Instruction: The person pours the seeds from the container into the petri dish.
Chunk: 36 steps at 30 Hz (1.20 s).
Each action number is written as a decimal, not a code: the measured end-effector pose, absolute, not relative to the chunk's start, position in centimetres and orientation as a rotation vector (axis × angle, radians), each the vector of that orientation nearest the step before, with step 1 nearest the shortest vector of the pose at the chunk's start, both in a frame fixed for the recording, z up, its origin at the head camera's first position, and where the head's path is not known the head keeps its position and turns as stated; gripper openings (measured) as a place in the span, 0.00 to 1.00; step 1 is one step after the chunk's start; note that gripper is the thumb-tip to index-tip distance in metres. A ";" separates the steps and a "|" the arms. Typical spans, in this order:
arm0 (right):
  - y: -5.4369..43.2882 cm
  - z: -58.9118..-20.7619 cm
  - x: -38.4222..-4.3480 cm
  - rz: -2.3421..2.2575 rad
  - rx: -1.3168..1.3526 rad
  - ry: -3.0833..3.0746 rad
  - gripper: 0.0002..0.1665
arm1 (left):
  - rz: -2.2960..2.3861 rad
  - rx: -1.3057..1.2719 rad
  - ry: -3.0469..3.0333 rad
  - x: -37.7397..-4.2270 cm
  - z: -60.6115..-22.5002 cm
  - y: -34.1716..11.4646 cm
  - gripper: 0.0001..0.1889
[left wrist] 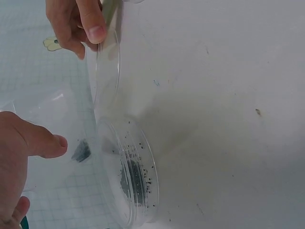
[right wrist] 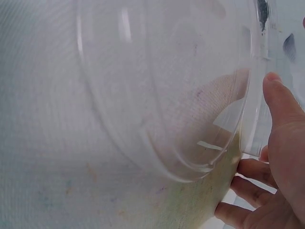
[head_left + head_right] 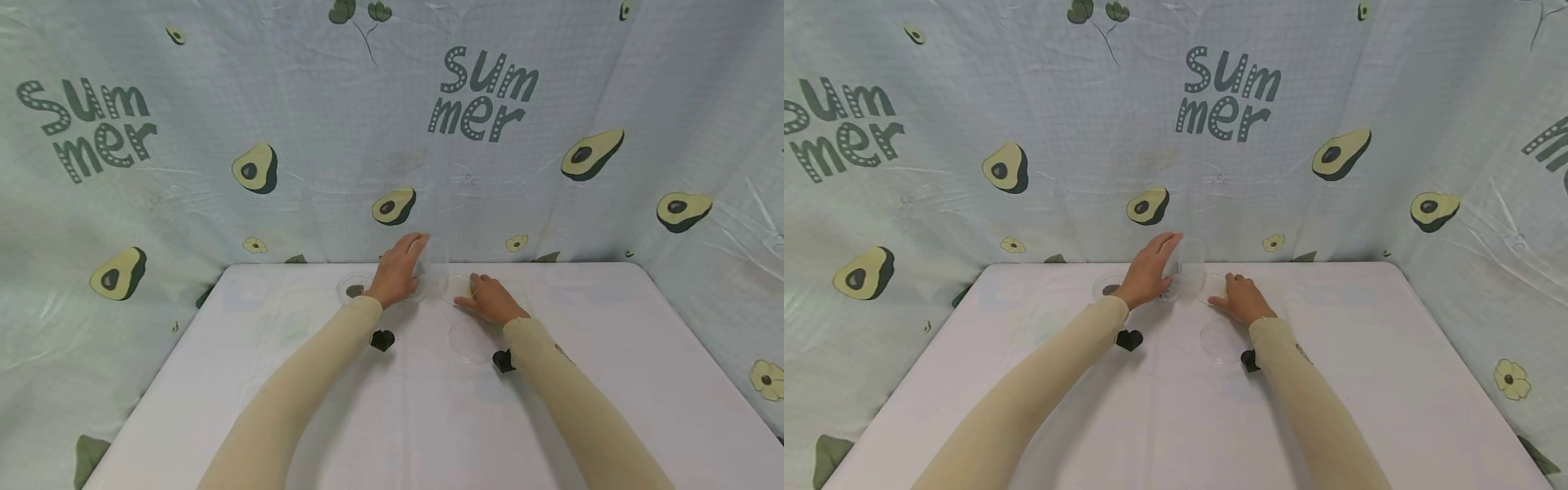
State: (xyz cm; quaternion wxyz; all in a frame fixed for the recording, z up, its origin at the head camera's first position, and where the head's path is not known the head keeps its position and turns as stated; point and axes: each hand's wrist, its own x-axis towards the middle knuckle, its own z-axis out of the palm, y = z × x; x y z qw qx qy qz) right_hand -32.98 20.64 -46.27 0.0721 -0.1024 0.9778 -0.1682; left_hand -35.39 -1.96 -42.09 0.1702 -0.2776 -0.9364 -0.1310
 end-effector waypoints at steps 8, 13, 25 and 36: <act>20.5 -45.9 -32.8 -0.503 -0.304 2.941 0.47 | -0.340 -0.823 -2.649 -35.5 -42.0 -1.2 0.45; 20.5 -45.7 -32.7 -0.509 -0.282 2.936 0.47 | -0.328 -0.853 -2.643 -35.4 -42.1 -0.8 0.44; 20.6 -46.2 -33.1 -0.530 -0.292 2.940 0.47 | -0.219 -0.904 -2.626 -35.3 -42.2 0.0 0.44; 20.7 -46.5 -33.2 -0.495 -0.283 2.944 0.50 | -0.170 -0.925 -2.615 -35.4 -42.1 0.7 0.43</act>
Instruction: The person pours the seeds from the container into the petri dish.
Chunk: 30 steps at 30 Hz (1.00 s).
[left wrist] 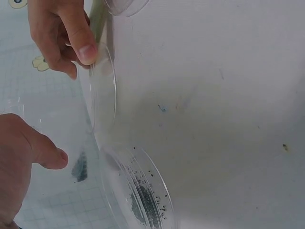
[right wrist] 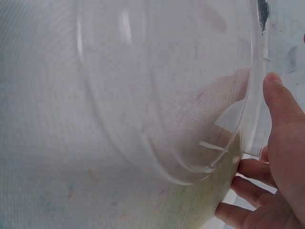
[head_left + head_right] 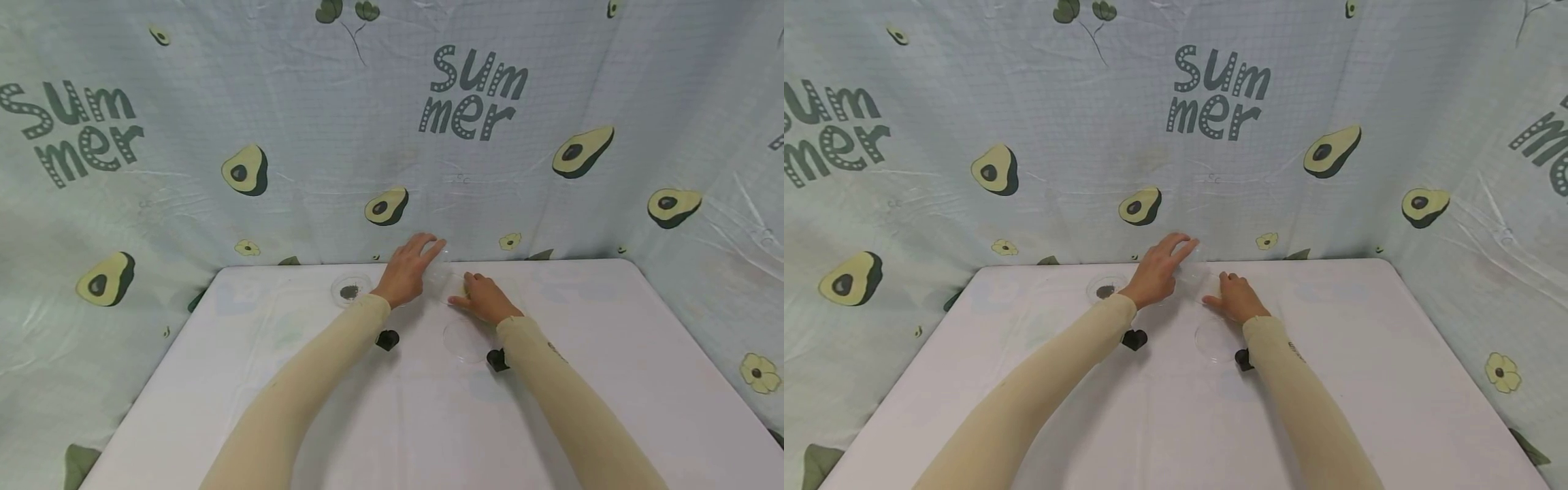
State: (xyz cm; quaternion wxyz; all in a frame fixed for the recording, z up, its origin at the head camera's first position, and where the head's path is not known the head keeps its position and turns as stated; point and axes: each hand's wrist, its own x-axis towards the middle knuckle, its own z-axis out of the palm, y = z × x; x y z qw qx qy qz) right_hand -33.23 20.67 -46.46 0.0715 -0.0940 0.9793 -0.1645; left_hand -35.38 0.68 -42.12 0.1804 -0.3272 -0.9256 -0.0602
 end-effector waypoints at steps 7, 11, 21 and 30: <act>20.5 -46.1 -33.0 -0.483 -0.267 2.945 0.49 | -0.123 -0.962 -2.607 -35.4 -42.1 1.0 0.43; 20.4 -45.8 -32.8 -0.489 -0.265 2.944 0.49 | -0.045 -0.993 -2.579 -35.5 -42.0 1.1 0.43; 20.4 -46.0 -32.9 -0.488 -0.261 2.941 0.49 | 0.024 -1.059 -2.581 -35.5 -41.7 1.4 0.44; 20.6 -46.2 -33.0 -0.494 -0.280 2.950 0.50 | 0.081 -1.090 -2.578 -35.6 -41.5 1.6 0.46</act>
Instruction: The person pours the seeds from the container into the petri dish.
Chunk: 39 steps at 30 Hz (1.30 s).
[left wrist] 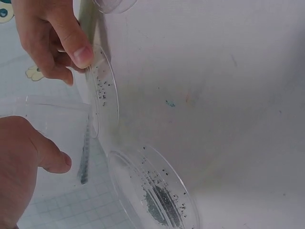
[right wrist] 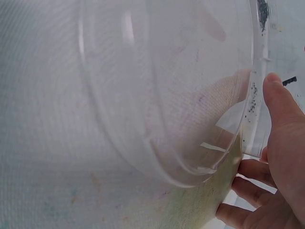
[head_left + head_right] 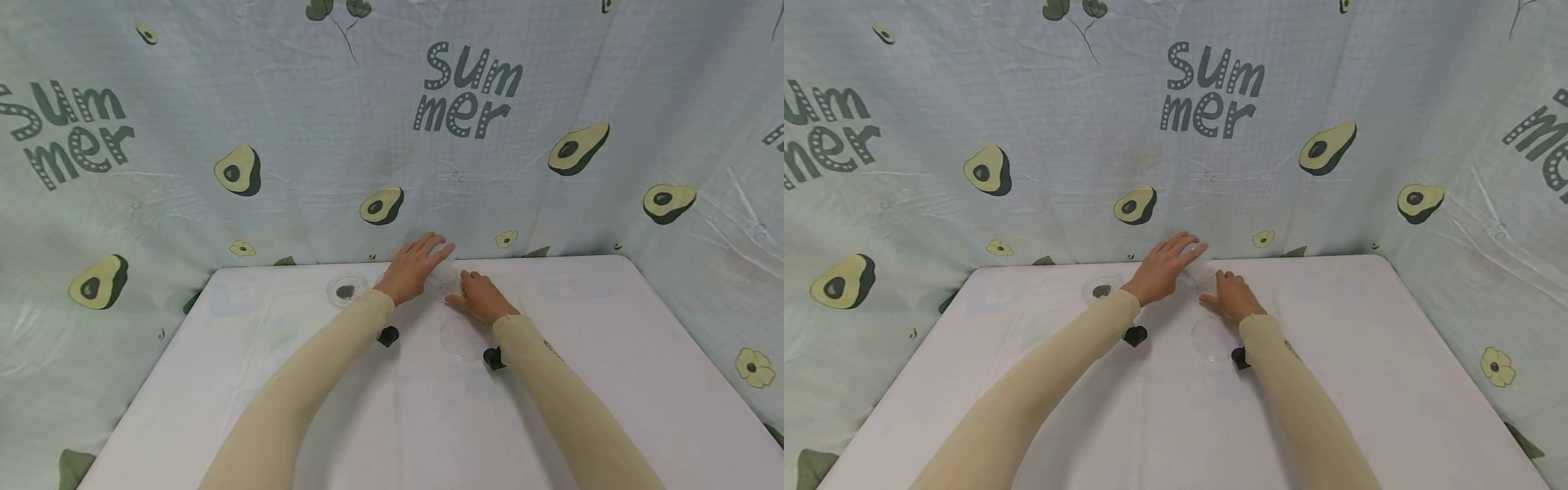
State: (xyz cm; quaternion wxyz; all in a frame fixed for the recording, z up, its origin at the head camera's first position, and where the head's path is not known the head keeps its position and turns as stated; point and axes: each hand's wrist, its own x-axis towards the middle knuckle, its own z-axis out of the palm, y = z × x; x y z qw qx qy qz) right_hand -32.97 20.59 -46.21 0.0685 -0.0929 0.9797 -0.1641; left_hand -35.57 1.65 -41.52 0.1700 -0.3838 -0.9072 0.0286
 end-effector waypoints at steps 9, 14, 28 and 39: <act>20.6 -46.2 -33.0 -0.502 -0.268 2.937 0.50 | 0.159 -1.128 -2.542 -35.6 -41.2 1.9 0.44; 20.6 -46.1 -33.0 -0.510 -0.270 2.940 0.50 | 0.212 -1.157 -2.501 -35.6 -41.1 2.1 0.40; 20.5 -46.0 -33.0 -0.531 -0.262 2.922 0.50 | 0.333 -1.185 -2.415 -35.6 -40.9 2.2 0.31; 20.6 -46.2 -33.1 -0.527 -0.259 2.918 0.50 | 0.276 -1.176 -2.414 -35.7 -41.1 2.0 0.32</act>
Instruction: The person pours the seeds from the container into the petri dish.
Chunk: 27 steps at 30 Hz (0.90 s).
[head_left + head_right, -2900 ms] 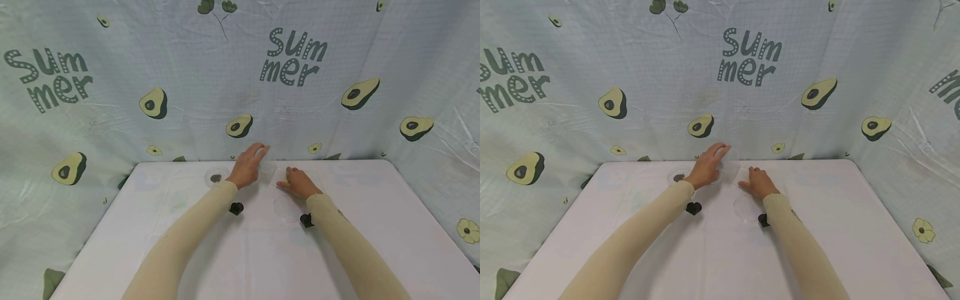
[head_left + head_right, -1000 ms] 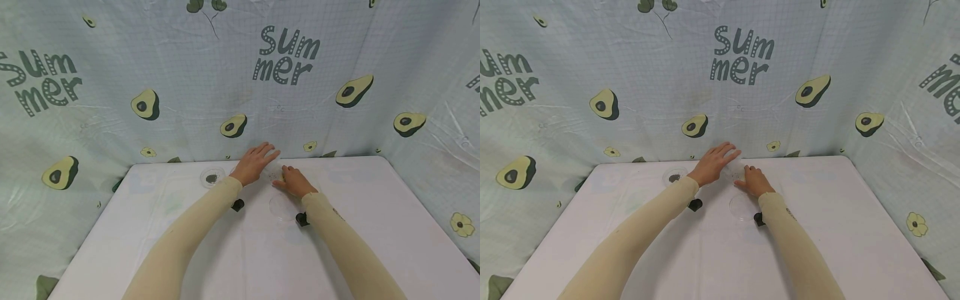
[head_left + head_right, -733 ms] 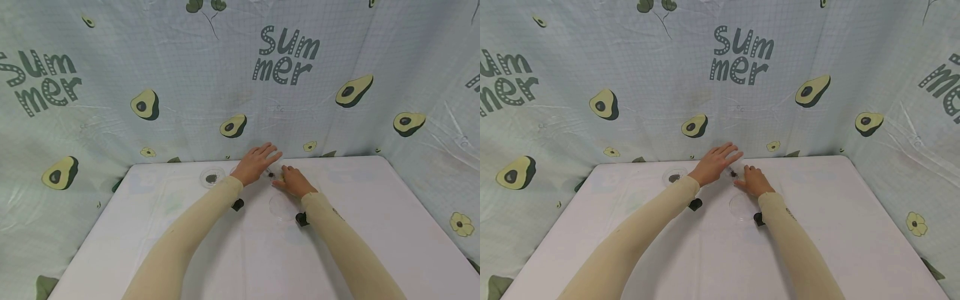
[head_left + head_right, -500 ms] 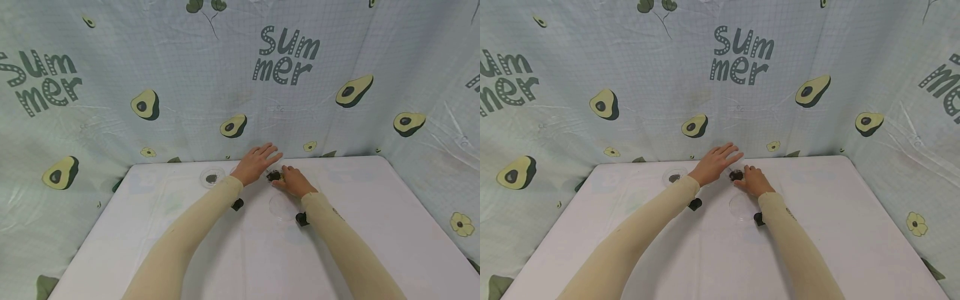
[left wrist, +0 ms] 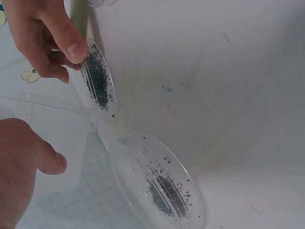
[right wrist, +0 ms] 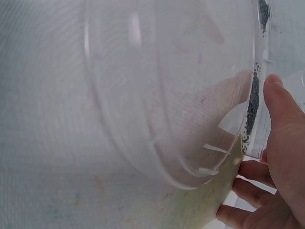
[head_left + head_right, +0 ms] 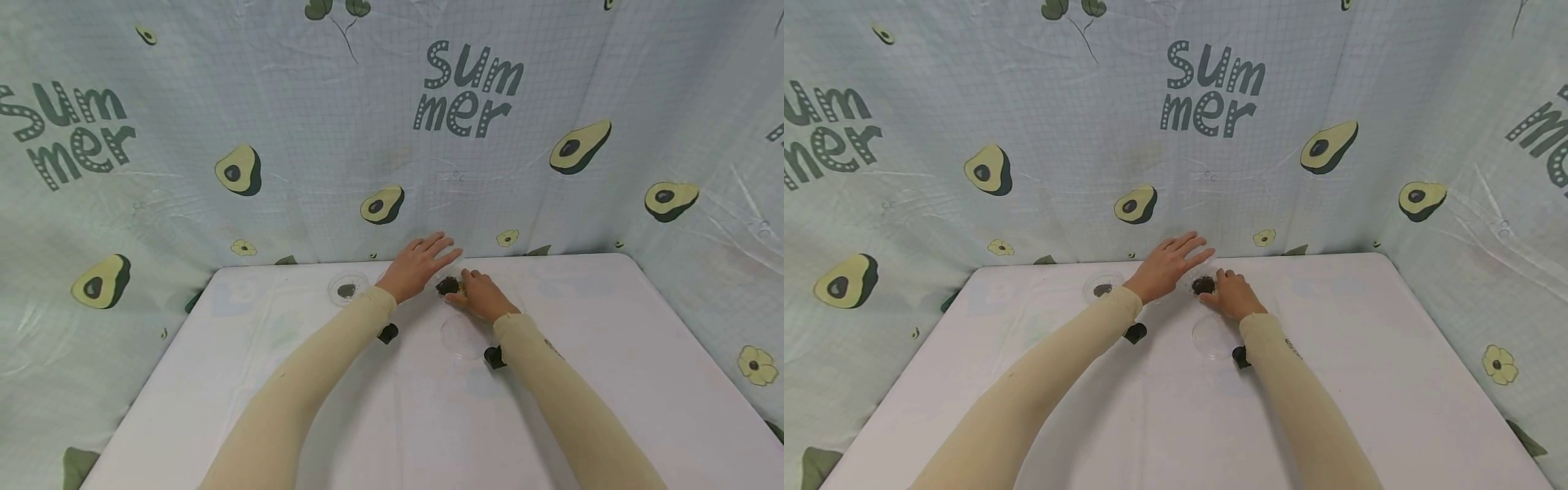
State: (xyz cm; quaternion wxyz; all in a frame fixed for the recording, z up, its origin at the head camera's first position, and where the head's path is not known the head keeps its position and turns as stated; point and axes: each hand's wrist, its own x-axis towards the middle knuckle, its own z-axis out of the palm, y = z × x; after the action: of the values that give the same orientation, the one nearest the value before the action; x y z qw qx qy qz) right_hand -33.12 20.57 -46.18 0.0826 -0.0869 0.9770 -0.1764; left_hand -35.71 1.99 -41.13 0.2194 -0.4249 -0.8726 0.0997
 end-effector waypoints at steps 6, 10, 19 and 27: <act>20.6 -46.0 -32.9 -0.515 -0.271 2.920 0.50 | 0.194 -1.146 -2.482 -35.7 -40.8 1.7 0.40; 20.7 -46.0 -32.7 -0.531 -0.293 2.916 0.52 | 0.116 -1.116 -2.527 -35.7 -40.6 1.5 0.45; 21.0 -46.3 -32.8 -0.610 -0.283 2.887 0.56 | -0.048 -1.071 -2.563 -35.5 -40.5 0.9 0.44; 21.2 -46.2 -33.1 -0.728 -0.237 2.871 0.54 | -0.192 -1.028 -2.569 -35.1 -40.3 -0.1 0.41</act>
State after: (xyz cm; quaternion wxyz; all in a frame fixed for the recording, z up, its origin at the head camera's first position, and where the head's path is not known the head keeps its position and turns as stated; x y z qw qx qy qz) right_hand -33.07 21.23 -46.22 0.0850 -0.0794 0.9627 -0.2442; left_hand -35.13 -0.14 -40.28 0.1828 -0.3643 -0.9106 -0.0679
